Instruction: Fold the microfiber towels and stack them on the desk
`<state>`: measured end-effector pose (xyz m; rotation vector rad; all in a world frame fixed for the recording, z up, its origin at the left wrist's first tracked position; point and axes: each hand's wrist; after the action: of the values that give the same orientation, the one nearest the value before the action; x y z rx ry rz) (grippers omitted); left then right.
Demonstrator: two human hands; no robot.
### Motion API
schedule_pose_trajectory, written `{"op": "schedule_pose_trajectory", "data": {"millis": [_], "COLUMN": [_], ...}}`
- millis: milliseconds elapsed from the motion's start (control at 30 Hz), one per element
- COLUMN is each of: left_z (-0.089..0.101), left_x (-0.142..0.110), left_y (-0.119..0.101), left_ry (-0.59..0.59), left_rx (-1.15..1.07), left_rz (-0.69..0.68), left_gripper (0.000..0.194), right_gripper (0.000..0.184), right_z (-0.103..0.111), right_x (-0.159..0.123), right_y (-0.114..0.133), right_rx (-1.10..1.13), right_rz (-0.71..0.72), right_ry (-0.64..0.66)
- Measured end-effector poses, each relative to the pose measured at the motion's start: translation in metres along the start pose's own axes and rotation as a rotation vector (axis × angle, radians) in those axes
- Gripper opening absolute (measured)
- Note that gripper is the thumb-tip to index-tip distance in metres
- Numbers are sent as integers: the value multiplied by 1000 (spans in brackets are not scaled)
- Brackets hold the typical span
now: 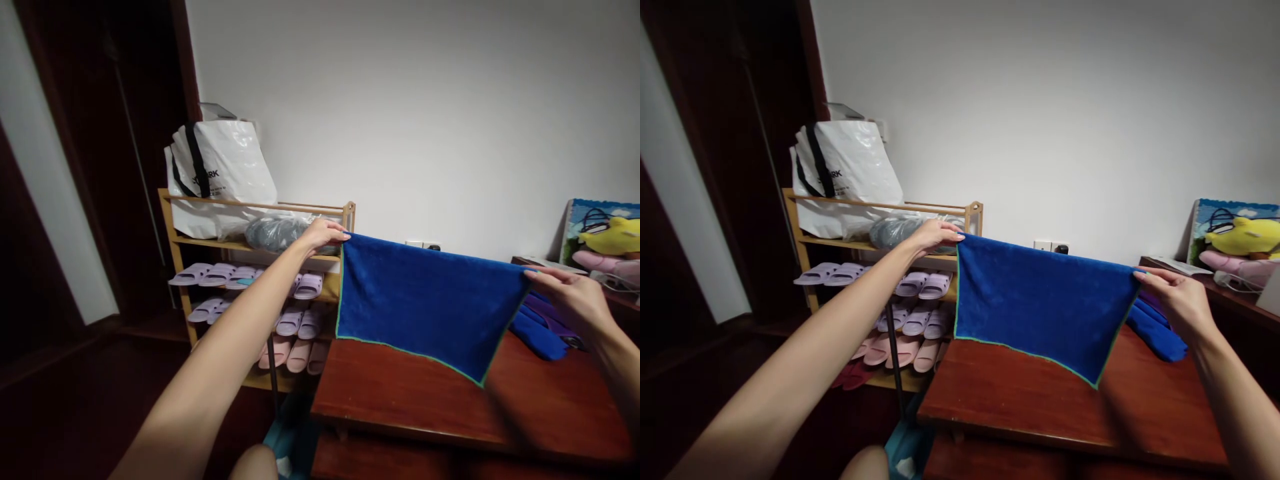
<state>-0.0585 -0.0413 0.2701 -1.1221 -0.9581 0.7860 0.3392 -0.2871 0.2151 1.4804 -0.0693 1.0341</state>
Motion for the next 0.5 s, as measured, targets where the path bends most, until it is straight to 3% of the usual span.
{"op": "schedule_pose_trajectory", "data": {"millis": [200, 367, 500], "left_z": [8, 11, 19], "left_x": [-14, -29, -50], "left_y": [-8, -21, -24], "left_ry": [-101, -160, -173], "left_rx": [152, 218, 411], "left_rz": [-83, -191, -392], "left_gripper": [9, 15, 23], "right_gripper": [60, 40, 55], "right_z": [5, 14, 29], "right_x": [3, 18, 18], "right_y": [11, 12, 9], "right_rx": [-99, -215, -238], "right_rz": [97, 137, 284], "right_ry": [-29, -13, 40]}}
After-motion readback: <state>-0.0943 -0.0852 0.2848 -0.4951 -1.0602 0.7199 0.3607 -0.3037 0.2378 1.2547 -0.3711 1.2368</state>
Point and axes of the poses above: each hand's wrist, its own x-axis towards the middle knuckle, its own z-axis out of the back of the hand, y = z × x, and after that the axes turned 10 degrees about z, right-handed
